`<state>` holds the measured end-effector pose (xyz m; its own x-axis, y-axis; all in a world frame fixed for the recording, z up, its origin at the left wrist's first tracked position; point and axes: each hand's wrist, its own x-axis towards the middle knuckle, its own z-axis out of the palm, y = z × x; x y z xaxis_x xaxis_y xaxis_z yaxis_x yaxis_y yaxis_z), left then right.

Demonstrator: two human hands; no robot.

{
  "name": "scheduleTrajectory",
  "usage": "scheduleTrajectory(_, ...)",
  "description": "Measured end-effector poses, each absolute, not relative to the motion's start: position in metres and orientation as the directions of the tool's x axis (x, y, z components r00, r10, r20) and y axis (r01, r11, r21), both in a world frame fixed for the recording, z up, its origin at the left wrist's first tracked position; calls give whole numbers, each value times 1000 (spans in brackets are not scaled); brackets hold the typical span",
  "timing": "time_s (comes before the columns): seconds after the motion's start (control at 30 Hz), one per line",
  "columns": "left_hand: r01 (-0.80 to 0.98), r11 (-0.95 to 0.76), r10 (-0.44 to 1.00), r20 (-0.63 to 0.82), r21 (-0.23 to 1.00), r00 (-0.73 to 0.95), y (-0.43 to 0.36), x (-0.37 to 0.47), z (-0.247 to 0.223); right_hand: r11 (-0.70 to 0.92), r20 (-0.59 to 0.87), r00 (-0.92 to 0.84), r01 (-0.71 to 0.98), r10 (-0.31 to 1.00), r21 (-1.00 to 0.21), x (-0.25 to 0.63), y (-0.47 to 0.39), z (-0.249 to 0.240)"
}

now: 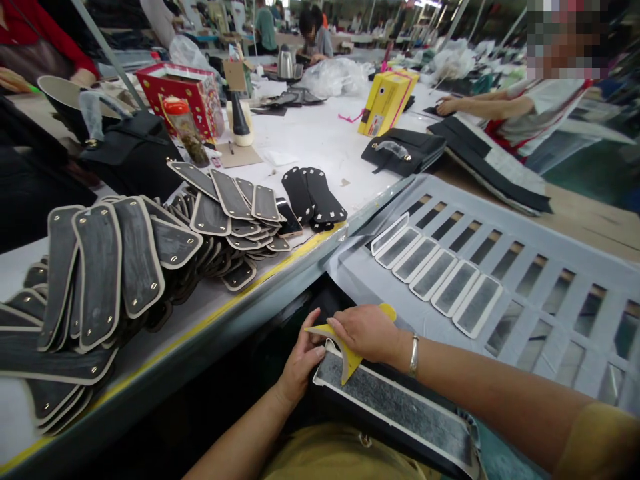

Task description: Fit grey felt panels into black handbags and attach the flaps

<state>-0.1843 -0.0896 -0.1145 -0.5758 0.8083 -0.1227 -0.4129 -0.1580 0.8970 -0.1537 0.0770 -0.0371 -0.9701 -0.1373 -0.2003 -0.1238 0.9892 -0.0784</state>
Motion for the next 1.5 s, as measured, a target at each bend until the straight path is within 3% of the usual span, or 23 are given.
scheduleTrajectory(0.17,-486,-218,769,-157,846,-620,-89,-179,-120,978,-210,-956,-188,-204,-92,-161,80,-37)
scheduleTrajectory(0.4,-488,-279,719,-157,827,-677,-92,-175,-125,910,-202,-888,-401,-414,-101,-173,84,-35)
scheduleTrajectory(0.73,-227,-91,650,-115,970,-752,-106,-176,-115,819,-139,-808,-559,-573,-129,-183,95,-44)
scheduleTrajectory(0.87,-229,-49,647,-144,972,-749,-105,-174,-111,791,-112,-784,-594,-610,-150,-185,97,-46)
scheduleTrajectory(1.1,-244,12,683,-186,970,-706,-104,-174,-104,766,-93,-766,-611,-636,-202,-181,98,-47)
scheduleTrajectory(1.37,64,195,819,-127,979,-560,-107,-192,-88,843,-195,-829,-474,-525,-253,-165,103,-42)
scheduleTrajectory(1.5,-85,227,808,-236,970,-540,-100,-194,-79,880,-238,-858,-392,-455,-269,-157,105,-40)
